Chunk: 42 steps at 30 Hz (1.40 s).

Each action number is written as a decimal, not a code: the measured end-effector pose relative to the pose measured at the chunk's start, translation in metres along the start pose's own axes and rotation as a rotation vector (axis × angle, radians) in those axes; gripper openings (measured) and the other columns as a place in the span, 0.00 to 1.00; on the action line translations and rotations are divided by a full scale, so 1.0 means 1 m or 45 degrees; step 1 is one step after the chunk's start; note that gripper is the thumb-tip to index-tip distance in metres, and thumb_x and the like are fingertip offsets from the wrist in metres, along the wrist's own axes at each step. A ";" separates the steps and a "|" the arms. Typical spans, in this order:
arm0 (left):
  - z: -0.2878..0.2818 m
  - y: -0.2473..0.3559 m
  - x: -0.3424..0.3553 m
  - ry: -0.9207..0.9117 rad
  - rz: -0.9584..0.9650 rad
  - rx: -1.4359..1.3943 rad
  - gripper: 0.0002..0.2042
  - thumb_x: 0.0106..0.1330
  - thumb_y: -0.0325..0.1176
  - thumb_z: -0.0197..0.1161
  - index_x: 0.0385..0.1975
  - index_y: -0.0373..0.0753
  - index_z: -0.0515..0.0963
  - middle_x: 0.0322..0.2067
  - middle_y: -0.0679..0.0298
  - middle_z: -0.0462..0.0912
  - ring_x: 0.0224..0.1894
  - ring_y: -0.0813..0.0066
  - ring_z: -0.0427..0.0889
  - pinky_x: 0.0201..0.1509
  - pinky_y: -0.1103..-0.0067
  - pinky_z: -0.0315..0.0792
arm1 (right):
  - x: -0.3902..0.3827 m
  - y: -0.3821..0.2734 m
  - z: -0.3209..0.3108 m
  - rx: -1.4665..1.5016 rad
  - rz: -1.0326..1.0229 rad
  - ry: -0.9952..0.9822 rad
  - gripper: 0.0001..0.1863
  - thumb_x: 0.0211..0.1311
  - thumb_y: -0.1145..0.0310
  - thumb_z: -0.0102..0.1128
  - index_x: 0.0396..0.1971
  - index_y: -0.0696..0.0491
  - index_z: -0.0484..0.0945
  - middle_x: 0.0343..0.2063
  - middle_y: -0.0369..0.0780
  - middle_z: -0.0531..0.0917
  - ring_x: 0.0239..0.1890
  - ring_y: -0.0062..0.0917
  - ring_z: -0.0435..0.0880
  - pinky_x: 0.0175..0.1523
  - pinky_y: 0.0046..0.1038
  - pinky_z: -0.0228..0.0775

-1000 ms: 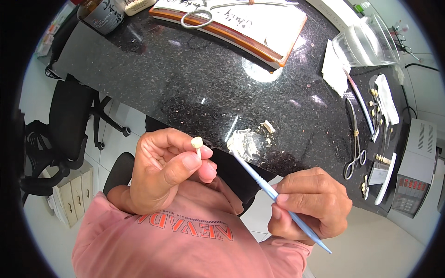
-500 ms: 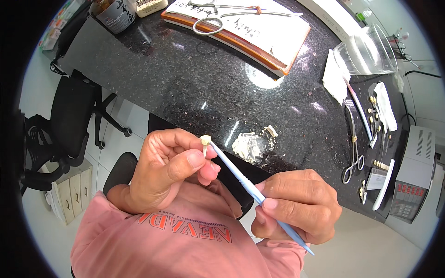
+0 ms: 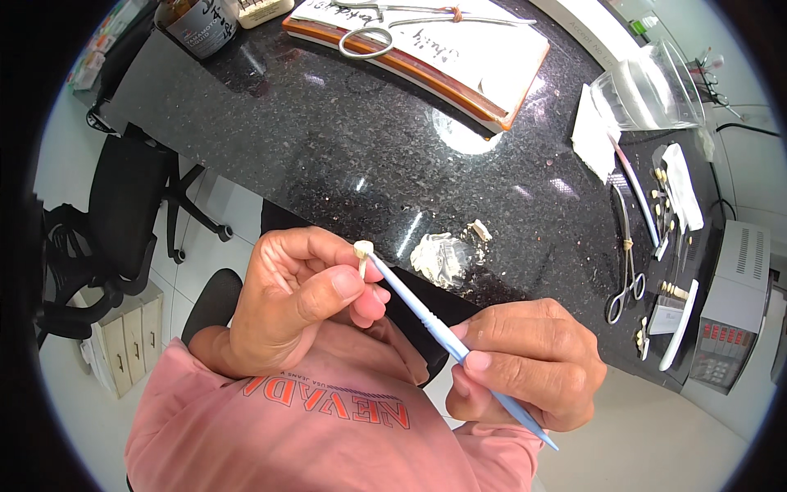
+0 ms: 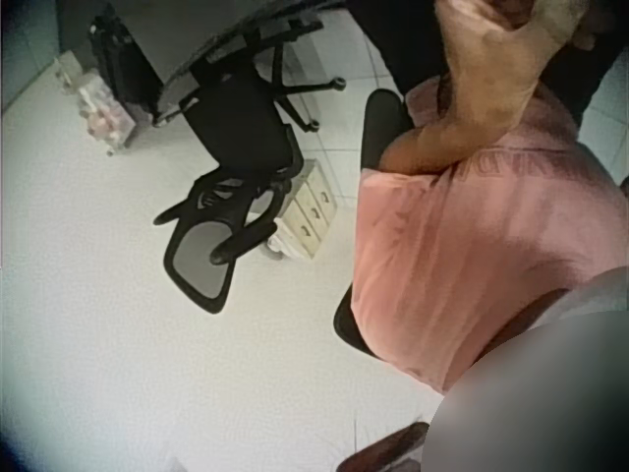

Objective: The recorder applies staining material to a dental crown while holding it with hemostats.

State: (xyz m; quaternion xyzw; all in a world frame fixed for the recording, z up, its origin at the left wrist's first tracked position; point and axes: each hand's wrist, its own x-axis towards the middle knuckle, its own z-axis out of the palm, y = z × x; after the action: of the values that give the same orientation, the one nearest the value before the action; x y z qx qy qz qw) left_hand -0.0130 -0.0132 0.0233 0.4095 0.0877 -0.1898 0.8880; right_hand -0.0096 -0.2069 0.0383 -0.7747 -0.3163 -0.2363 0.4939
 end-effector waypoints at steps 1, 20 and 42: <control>0.000 0.000 0.000 -0.001 0.000 0.000 0.05 0.59 0.25 0.58 0.31 0.30 0.77 0.27 0.57 0.81 0.28 0.76 0.82 0.34 0.79 0.79 | 0.000 0.000 0.000 0.013 -0.006 -0.022 0.13 0.54 0.63 0.64 0.28 0.53 0.70 0.20 0.38 0.76 0.20 0.20 0.76 0.24 0.15 0.64; 0.002 0.002 0.000 -0.003 -0.012 -0.060 0.03 0.58 0.22 0.58 0.30 0.29 0.76 0.27 0.57 0.81 0.28 0.76 0.82 0.35 0.81 0.78 | 0.002 0.000 -0.003 0.026 -0.019 -0.070 0.13 0.53 0.63 0.65 0.28 0.54 0.70 0.20 0.38 0.76 0.20 0.21 0.76 0.24 0.16 0.67; -0.006 -0.003 0.000 -0.138 0.024 -0.097 0.08 0.60 0.23 0.60 0.37 0.28 0.76 0.31 0.58 0.82 0.35 0.78 0.81 0.40 0.85 0.75 | 0.002 0.000 -0.003 0.062 -0.023 -0.065 0.13 0.53 0.63 0.65 0.29 0.54 0.71 0.20 0.39 0.76 0.20 0.21 0.76 0.24 0.16 0.67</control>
State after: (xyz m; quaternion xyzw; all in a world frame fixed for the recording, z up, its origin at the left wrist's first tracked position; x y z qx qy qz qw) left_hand -0.0145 -0.0103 0.0168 0.3655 0.0427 -0.1999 0.9081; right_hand -0.0085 -0.2089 0.0412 -0.7654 -0.3413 -0.2132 0.5023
